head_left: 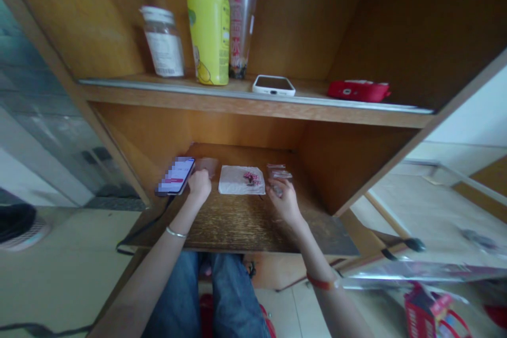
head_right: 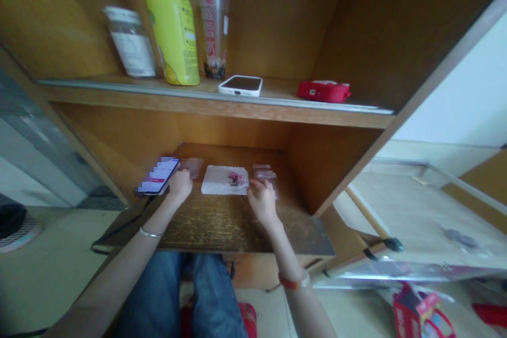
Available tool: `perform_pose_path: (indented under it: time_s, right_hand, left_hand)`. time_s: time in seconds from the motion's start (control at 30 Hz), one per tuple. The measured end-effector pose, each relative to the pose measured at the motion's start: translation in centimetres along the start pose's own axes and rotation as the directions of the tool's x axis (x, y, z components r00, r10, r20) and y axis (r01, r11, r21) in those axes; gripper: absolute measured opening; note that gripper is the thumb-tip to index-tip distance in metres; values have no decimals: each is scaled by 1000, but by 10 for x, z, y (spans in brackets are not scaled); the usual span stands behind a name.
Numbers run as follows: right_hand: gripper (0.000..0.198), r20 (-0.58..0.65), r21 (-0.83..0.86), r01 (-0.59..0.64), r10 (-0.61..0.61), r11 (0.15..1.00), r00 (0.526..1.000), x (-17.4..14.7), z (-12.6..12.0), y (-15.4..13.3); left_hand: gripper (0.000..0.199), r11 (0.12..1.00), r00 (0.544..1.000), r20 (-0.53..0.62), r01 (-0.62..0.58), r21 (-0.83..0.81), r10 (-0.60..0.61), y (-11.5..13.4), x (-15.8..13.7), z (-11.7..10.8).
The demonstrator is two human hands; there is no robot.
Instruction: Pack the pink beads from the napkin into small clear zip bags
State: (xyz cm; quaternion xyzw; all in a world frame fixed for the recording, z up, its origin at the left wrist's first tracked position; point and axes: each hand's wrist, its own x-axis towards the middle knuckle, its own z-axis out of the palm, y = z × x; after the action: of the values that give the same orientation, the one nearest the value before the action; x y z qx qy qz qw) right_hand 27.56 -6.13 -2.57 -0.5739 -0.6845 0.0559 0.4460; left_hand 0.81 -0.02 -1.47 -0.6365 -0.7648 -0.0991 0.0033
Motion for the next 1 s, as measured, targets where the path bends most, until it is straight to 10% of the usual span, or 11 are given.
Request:
perform_pose_path:
  time_s: [0.57, 0.73, 0.9, 1.0]
  right_hand:
    - [18, 306, 304, 66, -163, 950, 938, -15, 49, -60]
    - [21, 341, 337, 64, -185, 939, 922, 6, 67, -60]
    - [21, 234, 358, 151, -245, 921, 941, 26, 84, -58]
    - [20, 186, 393, 155, -243, 906, 952, 32, 88, -57]
  left_hand:
    - [28, 981, 971, -220, -123, -147, 89, -9, -4, 7]
    - [26, 870, 767, -613, -421, -256, 191, -9, -5, 12]
    - [20, 583, 501, -733, -793, -177, 459, 15, -26, 16]
    - [29, 510, 458, -768, -836, -201, 447, 25, -33, 18]
